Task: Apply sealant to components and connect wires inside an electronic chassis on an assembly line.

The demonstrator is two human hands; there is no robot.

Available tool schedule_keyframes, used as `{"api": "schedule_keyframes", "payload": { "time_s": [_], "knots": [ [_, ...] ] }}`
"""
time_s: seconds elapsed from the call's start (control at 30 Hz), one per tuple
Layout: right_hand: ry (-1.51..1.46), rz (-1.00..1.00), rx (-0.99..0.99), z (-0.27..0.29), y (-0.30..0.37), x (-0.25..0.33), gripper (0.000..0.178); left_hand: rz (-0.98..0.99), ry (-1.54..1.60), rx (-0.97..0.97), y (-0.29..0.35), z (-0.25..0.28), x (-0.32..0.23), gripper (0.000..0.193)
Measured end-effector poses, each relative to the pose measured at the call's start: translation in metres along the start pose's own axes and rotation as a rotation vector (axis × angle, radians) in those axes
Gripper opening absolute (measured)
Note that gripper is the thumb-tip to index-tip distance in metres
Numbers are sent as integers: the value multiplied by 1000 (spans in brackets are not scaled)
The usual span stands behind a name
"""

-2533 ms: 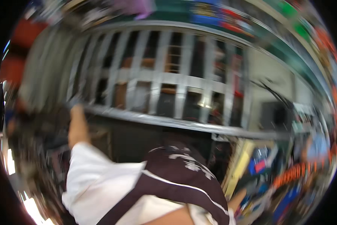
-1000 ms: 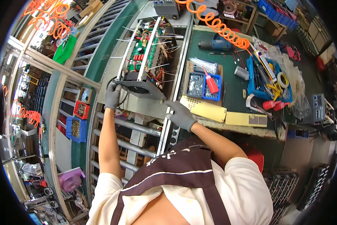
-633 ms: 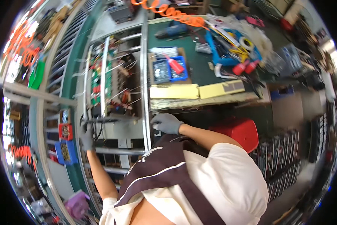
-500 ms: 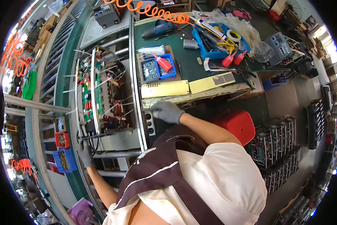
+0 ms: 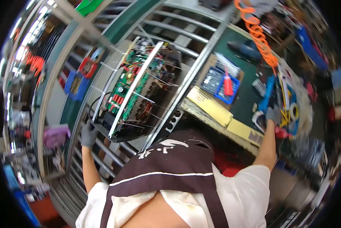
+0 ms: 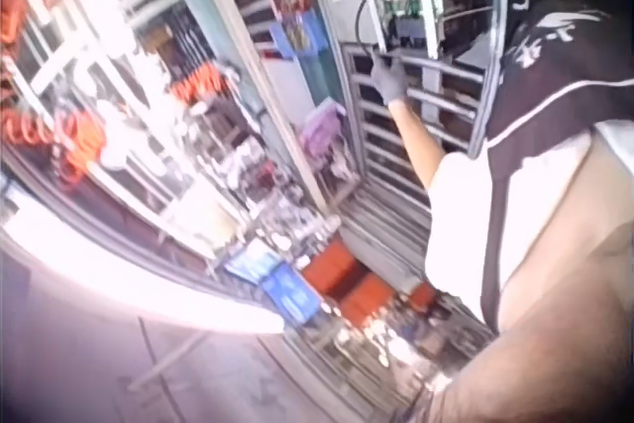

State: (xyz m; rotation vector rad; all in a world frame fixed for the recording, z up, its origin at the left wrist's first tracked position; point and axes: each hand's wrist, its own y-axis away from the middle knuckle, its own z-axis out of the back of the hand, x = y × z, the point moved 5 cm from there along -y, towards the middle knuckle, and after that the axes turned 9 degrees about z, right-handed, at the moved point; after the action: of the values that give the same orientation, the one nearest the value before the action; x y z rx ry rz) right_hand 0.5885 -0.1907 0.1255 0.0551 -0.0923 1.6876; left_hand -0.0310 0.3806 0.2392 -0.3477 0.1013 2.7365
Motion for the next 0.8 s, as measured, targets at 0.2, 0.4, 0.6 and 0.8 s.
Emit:
{"api": "schedule_keyframes", "payload": {
  "time_s": [0.2, 0.4, 0.6, 0.8],
  "knots": [
    [265, 53, 89, -19, -32, 4, 30, 115, -323, -291, 22, -4, -22, 49],
    [457, 159, 130, -32, -57, -3, 21, 261, 247, 357, 3, -21, 57, 43],
    [428, 124, 287, -33, -53, -2, 26, 271, -44, 340, -8, -3, -5, 34],
    [269, 66, 253, -31, -42, -8, 36, 386, -117, -57, 11, -6, -6, 35]
  ]
}}
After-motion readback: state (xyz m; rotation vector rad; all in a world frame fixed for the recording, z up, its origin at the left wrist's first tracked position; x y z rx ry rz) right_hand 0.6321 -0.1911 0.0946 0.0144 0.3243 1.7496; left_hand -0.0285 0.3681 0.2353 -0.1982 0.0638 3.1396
